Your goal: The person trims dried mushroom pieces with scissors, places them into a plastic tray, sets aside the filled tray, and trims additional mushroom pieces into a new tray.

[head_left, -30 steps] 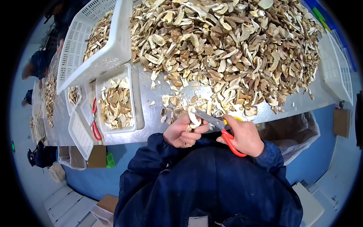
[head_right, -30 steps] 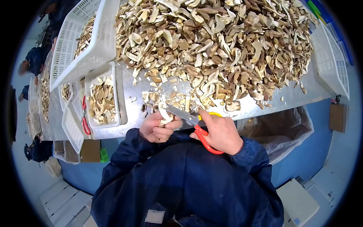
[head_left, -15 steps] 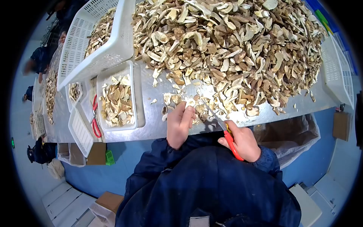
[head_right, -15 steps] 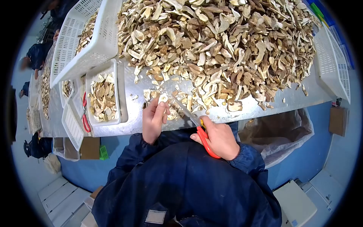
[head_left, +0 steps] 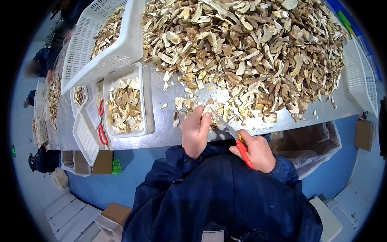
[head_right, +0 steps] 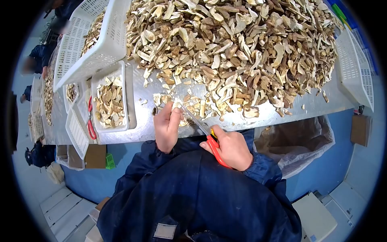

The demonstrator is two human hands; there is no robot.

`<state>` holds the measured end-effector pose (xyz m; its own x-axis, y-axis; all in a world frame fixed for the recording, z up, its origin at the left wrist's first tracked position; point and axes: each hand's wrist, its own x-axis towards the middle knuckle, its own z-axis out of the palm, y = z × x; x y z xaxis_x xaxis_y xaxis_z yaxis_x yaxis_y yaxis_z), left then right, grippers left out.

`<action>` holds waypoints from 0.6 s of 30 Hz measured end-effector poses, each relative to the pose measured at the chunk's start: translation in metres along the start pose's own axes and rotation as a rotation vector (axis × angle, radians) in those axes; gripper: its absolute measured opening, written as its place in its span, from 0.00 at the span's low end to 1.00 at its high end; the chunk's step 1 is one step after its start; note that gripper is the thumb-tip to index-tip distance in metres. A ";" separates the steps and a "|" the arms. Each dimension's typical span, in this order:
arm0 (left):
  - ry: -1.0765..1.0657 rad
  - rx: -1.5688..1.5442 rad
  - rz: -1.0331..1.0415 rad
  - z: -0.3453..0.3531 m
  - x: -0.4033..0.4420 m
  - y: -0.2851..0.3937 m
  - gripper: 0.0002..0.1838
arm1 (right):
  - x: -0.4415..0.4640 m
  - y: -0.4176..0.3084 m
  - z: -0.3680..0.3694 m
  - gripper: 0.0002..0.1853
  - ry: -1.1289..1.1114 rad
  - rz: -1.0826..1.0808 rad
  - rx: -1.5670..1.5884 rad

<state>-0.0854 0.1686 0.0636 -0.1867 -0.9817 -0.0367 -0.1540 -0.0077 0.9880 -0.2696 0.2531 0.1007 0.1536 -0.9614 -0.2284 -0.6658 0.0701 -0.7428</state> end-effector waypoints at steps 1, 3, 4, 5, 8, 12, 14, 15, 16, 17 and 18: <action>0.002 0.014 0.000 -0.001 -0.001 0.000 0.08 | 0.000 0.000 0.001 0.25 0.026 0.000 0.003; 0.004 0.044 0.002 -0.002 -0.001 -0.001 0.07 | 0.000 -0.003 -0.002 0.25 -0.038 0.008 -0.029; 0.008 0.054 0.002 -0.003 -0.001 -0.001 0.07 | -0.001 -0.003 -0.003 0.25 -0.070 0.012 -0.044; 0.012 0.064 -0.001 -0.004 -0.002 0.001 0.07 | -0.001 -0.003 -0.002 0.24 -0.043 0.010 -0.025; 0.008 0.097 0.023 -0.003 -0.002 0.003 0.07 | -0.002 -0.003 -0.001 0.24 0.000 0.022 -0.012; -0.035 0.320 0.013 -0.006 0.001 0.012 0.09 | -0.001 -0.010 -0.007 0.22 -0.033 0.003 0.008; -0.019 0.339 0.118 -0.005 0.008 0.021 0.12 | 0.007 -0.009 -0.008 0.21 -0.020 0.048 -0.046; -0.016 0.362 0.121 -0.006 0.007 0.022 0.13 | 0.008 -0.007 -0.006 0.21 -0.037 0.021 -0.037; -0.019 0.319 0.163 -0.009 0.006 0.020 0.14 | 0.006 -0.006 -0.005 0.20 -0.055 0.007 -0.027; 0.000 0.350 0.151 -0.015 0.008 0.019 0.15 | 0.006 -0.005 -0.005 0.20 -0.067 -0.005 -0.026; 0.012 0.378 0.139 -0.023 0.011 0.017 0.16 | 0.007 -0.005 -0.007 0.20 -0.052 0.016 -0.001</action>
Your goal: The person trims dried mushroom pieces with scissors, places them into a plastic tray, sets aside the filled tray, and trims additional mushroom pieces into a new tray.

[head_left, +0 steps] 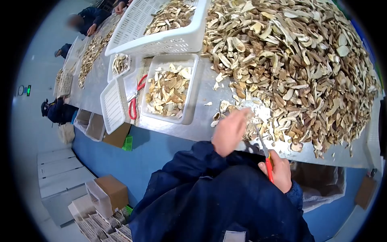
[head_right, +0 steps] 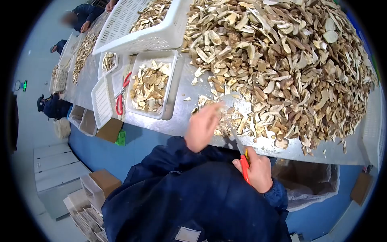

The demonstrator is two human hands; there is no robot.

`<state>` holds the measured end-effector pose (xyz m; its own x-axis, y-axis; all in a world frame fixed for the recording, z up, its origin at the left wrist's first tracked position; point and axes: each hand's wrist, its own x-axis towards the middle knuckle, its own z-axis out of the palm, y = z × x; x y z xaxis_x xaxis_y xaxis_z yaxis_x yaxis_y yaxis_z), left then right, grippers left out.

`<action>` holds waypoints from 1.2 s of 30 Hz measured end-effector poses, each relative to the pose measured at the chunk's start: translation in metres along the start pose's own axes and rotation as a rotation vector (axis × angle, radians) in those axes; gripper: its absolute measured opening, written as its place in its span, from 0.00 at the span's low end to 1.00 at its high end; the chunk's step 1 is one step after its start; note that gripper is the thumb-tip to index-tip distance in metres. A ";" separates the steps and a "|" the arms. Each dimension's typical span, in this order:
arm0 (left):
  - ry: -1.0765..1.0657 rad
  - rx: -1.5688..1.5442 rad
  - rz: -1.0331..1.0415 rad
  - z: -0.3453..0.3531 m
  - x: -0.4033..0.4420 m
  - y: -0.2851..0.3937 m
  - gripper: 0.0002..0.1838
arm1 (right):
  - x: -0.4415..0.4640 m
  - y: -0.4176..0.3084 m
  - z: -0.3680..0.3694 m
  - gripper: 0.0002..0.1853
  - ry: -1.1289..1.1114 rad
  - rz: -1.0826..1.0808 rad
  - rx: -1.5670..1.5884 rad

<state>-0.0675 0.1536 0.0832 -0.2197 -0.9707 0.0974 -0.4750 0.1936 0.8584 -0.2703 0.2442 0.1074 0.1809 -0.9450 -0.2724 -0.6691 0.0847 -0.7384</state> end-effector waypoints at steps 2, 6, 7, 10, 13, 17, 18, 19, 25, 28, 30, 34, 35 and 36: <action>0.225 0.298 0.121 -0.028 0.011 -0.028 0.14 | -0.001 -0.001 -0.005 0.19 0.035 0.054 0.055; 0.610 0.543 0.097 -0.110 0.048 -0.061 0.13 | -0.001 0.009 -0.008 0.22 0.070 0.101 0.088; 0.595 0.596 0.079 -0.127 0.058 -0.069 0.14 | -0.002 0.011 -0.008 0.23 0.073 0.095 0.082; 0.507 0.912 0.248 -0.147 0.075 -0.083 0.19 | -0.003 0.014 -0.004 0.26 0.107 0.105 0.068; 0.234 0.508 0.057 -0.109 0.075 -0.065 0.17 | -0.006 0.016 -0.004 0.27 0.114 0.124 0.061; -0.070 0.254 0.100 -0.034 0.079 -0.065 0.14 | -0.007 0.016 -0.004 0.23 0.171 0.122 0.120; -0.103 0.309 0.054 -0.020 0.081 -0.062 0.15 | -0.009 0.016 -0.004 0.21 0.188 0.120 0.137; -0.067 0.415 0.033 -0.007 0.082 -0.057 0.15 | -0.011 0.017 -0.005 0.21 0.188 0.118 0.123; -0.105 0.497 0.012 0.011 0.081 -0.064 0.18 | -0.014 0.022 -0.004 0.23 0.176 0.113 0.098; -0.197 0.186 -0.028 0.002 0.078 -0.077 0.16 | -0.013 0.025 -0.001 0.27 0.172 0.095 0.082; -0.233 -0.073 -0.099 -0.010 0.078 -0.081 0.14 | -0.011 0.024 -0.001 0.27 0.166 0.108 0.095; -0.262 -0.937 -0.481 -0.030 0.070 -0.077 0.13 | -0.011 0.023 -0.002 0.24 0.183 0.124 0.121; -0.258 -1.115 -0.479 -0.033 0.068 -0.080 0.13 | -0.011 0.023 -0.003 0.26 0.176 0.134 0.116; -0.252 -1.293 -0.474 -0.036 0.067 -0.084 0.13 | -0.011 0.024 -0.003 0.27 0.168 0.144 0.111</action>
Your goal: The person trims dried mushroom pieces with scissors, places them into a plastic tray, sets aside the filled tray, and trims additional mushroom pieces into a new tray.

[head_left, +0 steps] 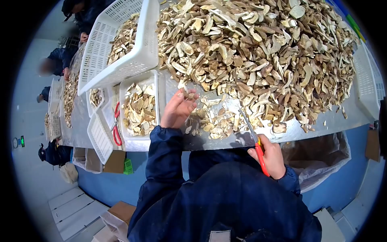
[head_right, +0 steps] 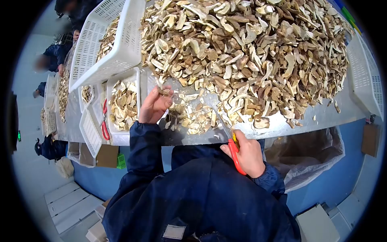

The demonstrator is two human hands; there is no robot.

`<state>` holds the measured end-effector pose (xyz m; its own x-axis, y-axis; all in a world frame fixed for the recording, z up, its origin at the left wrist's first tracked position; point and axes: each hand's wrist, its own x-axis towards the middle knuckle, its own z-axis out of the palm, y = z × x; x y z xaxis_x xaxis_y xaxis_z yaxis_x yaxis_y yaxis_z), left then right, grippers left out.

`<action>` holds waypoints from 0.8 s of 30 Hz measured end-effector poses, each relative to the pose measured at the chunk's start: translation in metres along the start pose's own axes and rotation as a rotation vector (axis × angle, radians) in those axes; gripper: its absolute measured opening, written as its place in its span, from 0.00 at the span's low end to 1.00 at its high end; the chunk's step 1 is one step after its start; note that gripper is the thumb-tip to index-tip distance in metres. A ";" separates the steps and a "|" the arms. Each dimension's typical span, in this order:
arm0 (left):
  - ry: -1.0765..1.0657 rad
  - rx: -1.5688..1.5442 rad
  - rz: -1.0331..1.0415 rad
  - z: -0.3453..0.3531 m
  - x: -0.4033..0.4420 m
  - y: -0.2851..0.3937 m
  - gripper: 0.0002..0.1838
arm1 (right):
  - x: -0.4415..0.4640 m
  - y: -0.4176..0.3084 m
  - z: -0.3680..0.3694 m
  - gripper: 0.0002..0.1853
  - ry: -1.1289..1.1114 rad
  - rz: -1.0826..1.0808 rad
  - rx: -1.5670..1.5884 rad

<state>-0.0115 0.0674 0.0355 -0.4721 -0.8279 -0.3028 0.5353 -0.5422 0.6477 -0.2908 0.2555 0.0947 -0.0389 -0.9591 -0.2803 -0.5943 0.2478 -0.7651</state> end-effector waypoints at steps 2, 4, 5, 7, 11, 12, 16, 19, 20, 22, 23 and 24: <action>-0.154 -0.134 0.003 -0.019 0.003 -0.004 0.18 | 0.000 0.003 0.001 0.28 0.004 -0.016 -0.009; -0.331 -0.249 0.018 -0.020 0.004 -0.005 0.23 | 0.000 0.003 0.002 0.28 0.004 -0.023 -0.015; -0.272 -0.264 0.000 -0.021 0.002 -0.004 0.26 | 0.001 0.002 0.001 0.28 0.003 -0.022 -0.016; -0.154 -0.295 -0.035 -0.004 -0.005 0.006 0.30 | 0.000 0.001 0.001 0.28 0.004 -0.026 -0.016; -0.098 -0.431 -0.063 0.005 -0.008 0.010 0.36 | 0.001 -0.002 0.002 0.25 0.011 -0.030 0.012; -0.092 -0.424 -0.065 0.008 -0.011 0.011 0.37 | 0.001 -0.003 0.002 0.23 0.012 -0.028 0.026; -0.138 -0.084 -0.040 0.014 -0.021 0.014 0.41 | 0.004 -0.005 0.001 0.24 -0.006 -0.038 0.010; -0.106 -0.066 -0.153 0.021 -0.021 0.015 0.38 | 0.007 -0.006 0.002 0.24 -0.011 -0.060 -0.003; -0.099 -0.038 -0.185 0.024 -0.022 0.015 0.36 | 0.007 -0.009 0.001 0.24 -0.010 -0.057 -0.006; -0.052 0.005 -0.206 0.035 -0.023 0.014 0.34 | 0.007 -0.011 -0.001 0.24 -0.011 -0.048 -0.009; -0.052 0.045 -0.210 0.033 -0.022 0.011 0.33 | 0.007 -0.011 -0.001 0.24 -0.013 -0.043 -0.009; -0.052 0.086 -0.214 0.032 -0.021 0.008 0.33 | 0.007 -0.010 -0.001 0.24 -0.015 -0.038 -0.008</action>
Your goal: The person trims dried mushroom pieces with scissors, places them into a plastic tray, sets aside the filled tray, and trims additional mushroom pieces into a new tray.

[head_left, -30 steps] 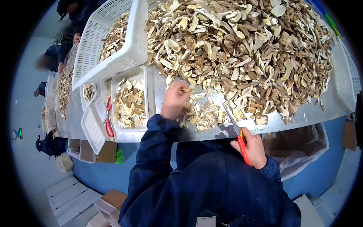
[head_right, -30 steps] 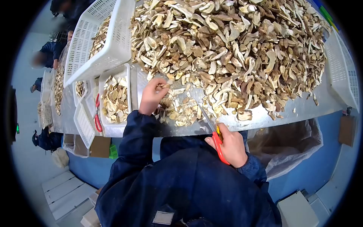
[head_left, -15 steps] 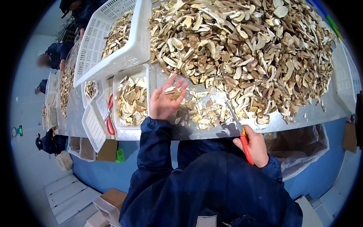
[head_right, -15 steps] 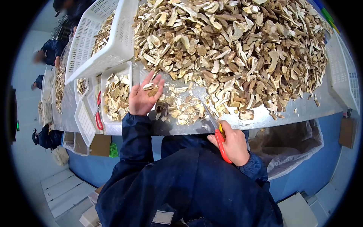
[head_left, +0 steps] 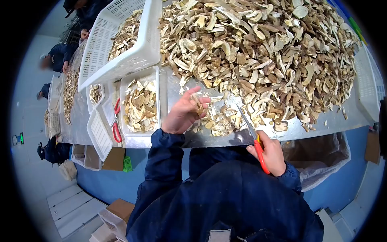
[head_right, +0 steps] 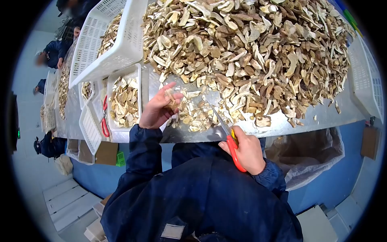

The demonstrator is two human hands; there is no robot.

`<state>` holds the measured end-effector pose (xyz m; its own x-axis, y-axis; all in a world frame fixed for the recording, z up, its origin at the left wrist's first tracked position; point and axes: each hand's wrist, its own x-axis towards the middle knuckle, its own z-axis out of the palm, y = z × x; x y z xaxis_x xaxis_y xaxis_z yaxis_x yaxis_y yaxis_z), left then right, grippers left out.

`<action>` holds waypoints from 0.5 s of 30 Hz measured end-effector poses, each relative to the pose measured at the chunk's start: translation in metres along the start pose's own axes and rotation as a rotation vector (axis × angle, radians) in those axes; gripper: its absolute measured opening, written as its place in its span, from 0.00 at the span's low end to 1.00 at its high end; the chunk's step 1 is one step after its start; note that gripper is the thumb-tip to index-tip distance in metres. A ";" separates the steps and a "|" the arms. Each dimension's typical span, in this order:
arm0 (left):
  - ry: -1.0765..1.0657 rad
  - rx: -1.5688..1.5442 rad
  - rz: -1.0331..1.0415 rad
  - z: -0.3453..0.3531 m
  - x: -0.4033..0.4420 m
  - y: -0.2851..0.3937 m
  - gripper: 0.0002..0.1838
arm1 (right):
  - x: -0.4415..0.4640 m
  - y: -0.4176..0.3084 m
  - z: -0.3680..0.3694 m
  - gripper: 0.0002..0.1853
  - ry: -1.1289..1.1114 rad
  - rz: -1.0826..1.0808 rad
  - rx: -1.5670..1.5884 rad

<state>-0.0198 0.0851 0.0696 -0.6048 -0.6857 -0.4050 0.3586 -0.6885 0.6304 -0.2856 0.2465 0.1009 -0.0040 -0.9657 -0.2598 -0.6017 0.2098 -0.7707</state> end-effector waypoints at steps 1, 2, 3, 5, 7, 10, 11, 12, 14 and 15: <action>0.042 0.064 0.007 0.002 0.001 -0.004 0.31 | -0.001 0.001 0.001 0.25 0.009 -0.006 -0.005; 0.072 0.124 0.006 0.004 0.002 -0.007 0.30 | -0.001 0.003 0.002 0.25 0.017 -0.013 -0.010; 0.102 0.183 0.004 0.007 0.002 -0.009 0.30 | -0.001 0.005 0.002 0.25 0.026 -0.019 -0.016; 0.203 0.344 0.002 0.017 0.000 -0.011 0.26 | -0.001 0.007 0.003 0.25 0.022 -0.025 -0.014; 0.242 0.337 0.024 0.020 0.001 -0.015 0.25 | 0.000 0.006 0.003 0.25 -0.003 -0.020 -0.017; 0.072 0.150 0.001 0.014 -0.002 -0.019 0.24 | 0.001 0.002 0.002 0.28 -0.046 -0.032 -0.015; -0.024 0.057 -0.018 0.012 -0.004 -0.020 0.24 | 0.003 0.001 0.003 0.29 -0.042 -0.064 -0.005; -0.091 -0.041 -0.092 0.013 -0.005 -0.020 0.24 | 0.004 0.001 0.004 0.29 -0.038 -0.093 0.005; -0.224 -0.240 -0.238 0.021 -0.008 -0.019 0.24 | 0.007 0.001 0.003 0.34 -0.051 -0.138 0.007; -0.213 -0.230 -0.256 0.025 -0.009 -0.022 0.25 | 0.008 -0.003 0.001 0.34 -0.060 -0.137 0.014</action>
<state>-0.0398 0.1127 0.0758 -0.8203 -0.4374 -0.3684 0.3122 -0.8823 0.3523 -0.2835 0.2383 0.1004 0.1255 -0.9746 -0.1854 -0.5823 0.0789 -0.8092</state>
